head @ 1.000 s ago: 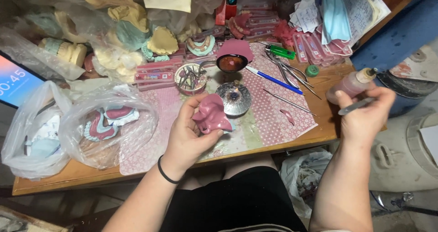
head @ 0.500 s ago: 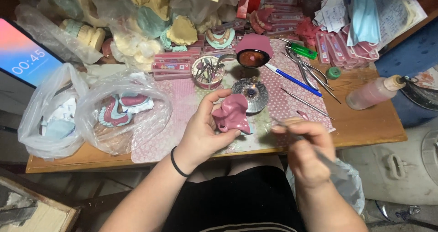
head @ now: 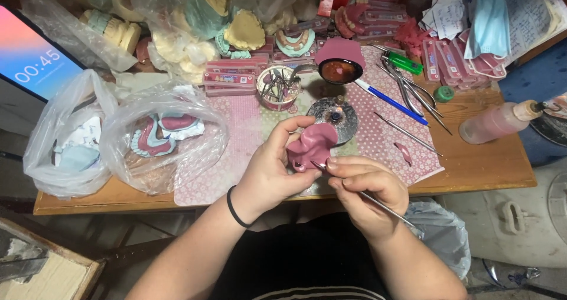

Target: A person is refining and shaping a pink dental wax model using various laboratory tools and liquids at a workbench.

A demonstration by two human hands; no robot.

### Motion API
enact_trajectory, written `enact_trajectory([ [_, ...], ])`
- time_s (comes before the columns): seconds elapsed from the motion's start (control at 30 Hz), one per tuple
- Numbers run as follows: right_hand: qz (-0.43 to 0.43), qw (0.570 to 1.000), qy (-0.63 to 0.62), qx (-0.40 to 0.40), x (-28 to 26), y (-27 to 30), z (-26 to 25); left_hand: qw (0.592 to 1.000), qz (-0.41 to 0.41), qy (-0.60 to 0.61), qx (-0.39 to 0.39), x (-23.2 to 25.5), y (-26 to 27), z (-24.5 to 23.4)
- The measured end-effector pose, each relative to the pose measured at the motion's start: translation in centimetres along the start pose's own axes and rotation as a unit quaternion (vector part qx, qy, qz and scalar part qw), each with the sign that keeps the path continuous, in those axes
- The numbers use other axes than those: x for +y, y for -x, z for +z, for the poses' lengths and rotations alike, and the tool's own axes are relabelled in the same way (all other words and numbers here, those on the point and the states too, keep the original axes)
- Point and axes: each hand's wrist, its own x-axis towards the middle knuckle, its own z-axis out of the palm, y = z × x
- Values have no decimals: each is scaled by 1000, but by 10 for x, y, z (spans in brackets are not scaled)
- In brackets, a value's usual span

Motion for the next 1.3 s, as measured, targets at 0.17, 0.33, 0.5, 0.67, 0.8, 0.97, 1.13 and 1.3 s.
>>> enact_trajectory([
  [0.17, -9, 1000, 4, 0, 2, -1, 1, 1000, -2, -12, 0, -1, 1, -1],
  [0.33, -15, 1000, 8, 4, 3, 1, 1, 1000, -5, -28, 1, 0, 1, -1],
  [0.5, -26, 1000, 15, -2, 3, 0, 2, 999, -3, -39, 6, 7, 1, -2],
  [0.67, -13, 999, 37, -14, -2, -5, -1, 1000, 0, -7, 14, 4, 2, 3],
  [0.8, 19, 999, 20, -28, -2, -7, -4, 1000, -1, 14, 18, 1, 3, 3],
  [0.97, 43, 998, 0, -37, -5, -8, -8, 1000, 4, 11, 23, 2, 2, 3],
  [1.13, 73, 995, -40, -48, 5, 3, -19, 1000, 8, -4, 23, 0, 3, 2],
  [1.3, 155, 984, -69, -44, 8, 11, -25, 999, 7, -20, 27, 3, 3, 3],
])
